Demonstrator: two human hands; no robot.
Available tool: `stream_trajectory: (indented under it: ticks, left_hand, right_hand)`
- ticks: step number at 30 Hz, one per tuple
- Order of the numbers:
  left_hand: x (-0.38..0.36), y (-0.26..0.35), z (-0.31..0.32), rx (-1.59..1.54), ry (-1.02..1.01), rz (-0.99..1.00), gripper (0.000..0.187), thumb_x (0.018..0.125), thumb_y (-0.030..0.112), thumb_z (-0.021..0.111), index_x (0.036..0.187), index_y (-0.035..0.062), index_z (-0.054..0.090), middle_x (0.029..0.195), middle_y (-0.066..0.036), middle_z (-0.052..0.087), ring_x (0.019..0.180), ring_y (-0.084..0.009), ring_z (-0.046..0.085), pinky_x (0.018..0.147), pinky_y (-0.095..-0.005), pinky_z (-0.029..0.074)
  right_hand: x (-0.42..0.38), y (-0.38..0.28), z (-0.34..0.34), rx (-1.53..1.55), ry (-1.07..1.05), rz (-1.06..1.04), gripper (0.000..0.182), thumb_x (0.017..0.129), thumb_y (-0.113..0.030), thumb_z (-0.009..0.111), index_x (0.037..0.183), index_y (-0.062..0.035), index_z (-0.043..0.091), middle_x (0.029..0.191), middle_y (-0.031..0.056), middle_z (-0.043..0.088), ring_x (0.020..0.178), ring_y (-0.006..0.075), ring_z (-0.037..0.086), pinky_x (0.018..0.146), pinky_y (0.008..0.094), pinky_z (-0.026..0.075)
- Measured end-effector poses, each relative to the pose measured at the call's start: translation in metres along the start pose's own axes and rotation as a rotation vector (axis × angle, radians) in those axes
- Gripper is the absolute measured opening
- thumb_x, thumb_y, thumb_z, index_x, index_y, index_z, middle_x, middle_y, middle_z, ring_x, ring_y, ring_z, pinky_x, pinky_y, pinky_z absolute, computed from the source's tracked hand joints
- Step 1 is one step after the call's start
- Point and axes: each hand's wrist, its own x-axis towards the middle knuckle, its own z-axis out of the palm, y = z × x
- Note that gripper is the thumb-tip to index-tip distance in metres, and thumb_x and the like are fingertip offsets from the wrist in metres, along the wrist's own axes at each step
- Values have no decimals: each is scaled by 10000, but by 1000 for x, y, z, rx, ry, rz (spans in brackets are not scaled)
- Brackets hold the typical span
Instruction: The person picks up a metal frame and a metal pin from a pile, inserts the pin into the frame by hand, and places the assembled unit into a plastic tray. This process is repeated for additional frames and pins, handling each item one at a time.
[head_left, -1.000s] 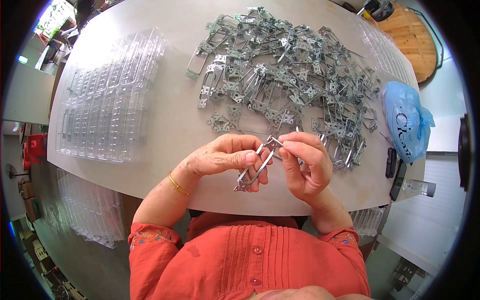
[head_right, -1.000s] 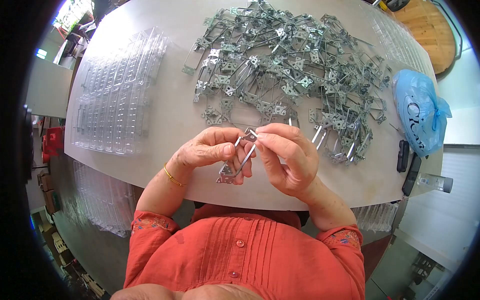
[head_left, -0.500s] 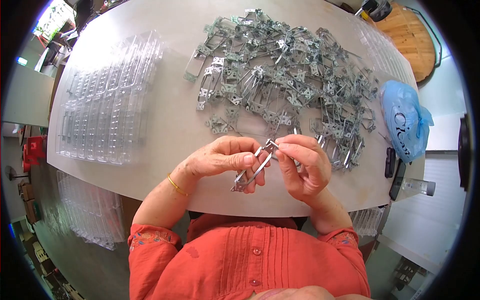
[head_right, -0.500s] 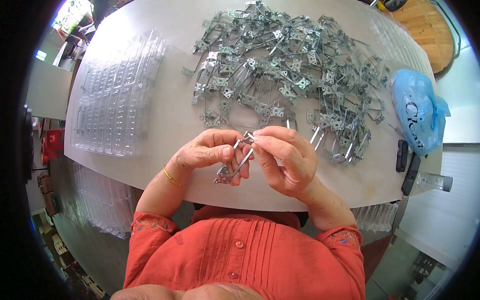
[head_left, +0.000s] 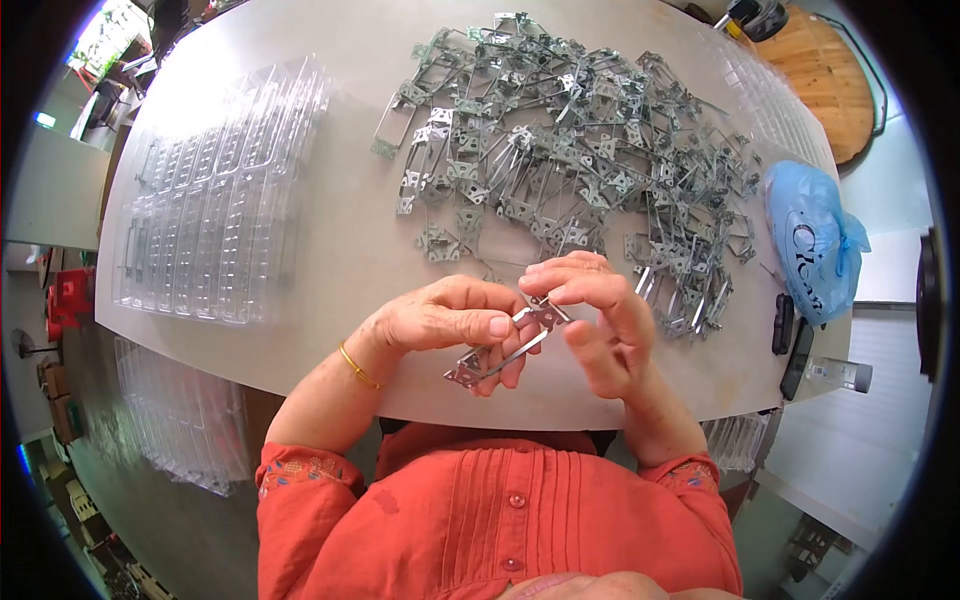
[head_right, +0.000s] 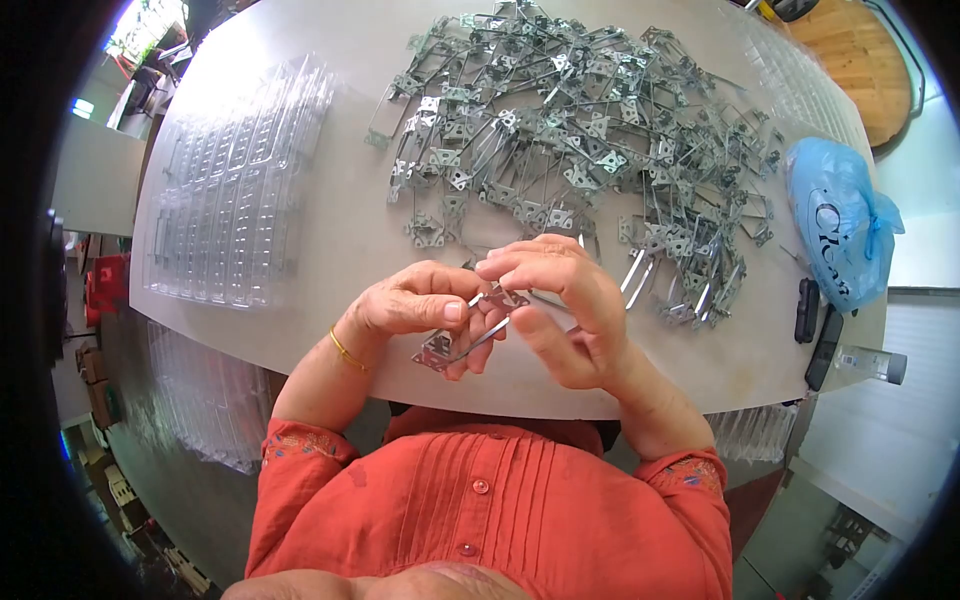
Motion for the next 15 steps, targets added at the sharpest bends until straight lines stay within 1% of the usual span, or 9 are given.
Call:
stream_trajectory:
  ticks: [1, 3, 4, 6, 10, 12, 15]
  left_hand:
    - [0, -1, -1, -48, -23, 8, 449, 1010, 420, 618, 1118, -16, 607, 886, -155, 717, 680, -196, 698, 565, -299, 532]
    - [0, -3, -3, -50, -54, 14, 454, 1005, 418, 623, 1112, -23, 609, 881, -160, 714, 672, -192, 695, 563, -297, 533]
    - [0, -4, -4, -52, -84, 20, 458, 1001, 415, 628, 1106, -30, 612, 875, -166, 710, 663, -188, 692, 562, -295, 534]
    - [-1, -4, -3, -60, -92, 10, 470, 995, 416, 636, 1110, -39, 613, 871, -166, 708, 660, -186, 691, 557, -294, 532]
    - [-1, 0, -1, -65, -137, -27, 512, 972, 422, 664, 1140, -59, 610, 864, -163, 705, 647, -181, 685, 547, -288, 527]
    - [0, -1, -1, -67, -162, -28, 525, 967, 422, 671, 1149, -67, 609, 867, -163, 707, 642, -179, 684, 540, -282, 524]
    - [-1, -5, -6, -74, -220, -39, 543, 956, 414, 683, 1165, -82, 609, 871, -164, 710, 635, -173, 681, 529, -271, 518]
  right_hand:
    - [0, 0, 0, 1, -1, 2, 287, 890, -1, 710, 1153, -28, 597, 1142, 173, 707, 1052, 311, 686, 918, 464, 525]
    - [-2, 1, 2, 231, 46, 89, 300, 904, 81, 644, 1181, -21, 590, 1139, 170, 708, 1055, 293, 687, 914, 434, 536]
    - [-3, 3, 3, 232, 47, 93, 300, 904, 81, 644, 1181, -21, 590, 1139, 170, 708, 1055, 293, 687, 914, 434, 536]
    - [-7, 6, 9, 314, 100, 109, 338, 894, 143, 625, 1189, -20, 601, 1144, 168, 705, 1050, 269, 683, 894, 403, 551]
    - [0, 2, 7, 318, 35, 98, 345, 875, 160, 652, 1167, -21, 621, 1083, 142, 722, 1021, 256, 690, 874, 378, 563]
    - [0, 5, 5, 249, -3, -10, 308, 859, 123, 706, 1124, -22, 643, 1011, 111, 738, 967, 260, 704, 847, 381, 574]
    - [4, 3, 5, 189, -17, -55, 287, 846, 120, 712, 1090, -21, 657, 968, 88, 746, 922, 273, 715, 834, 382, 580]
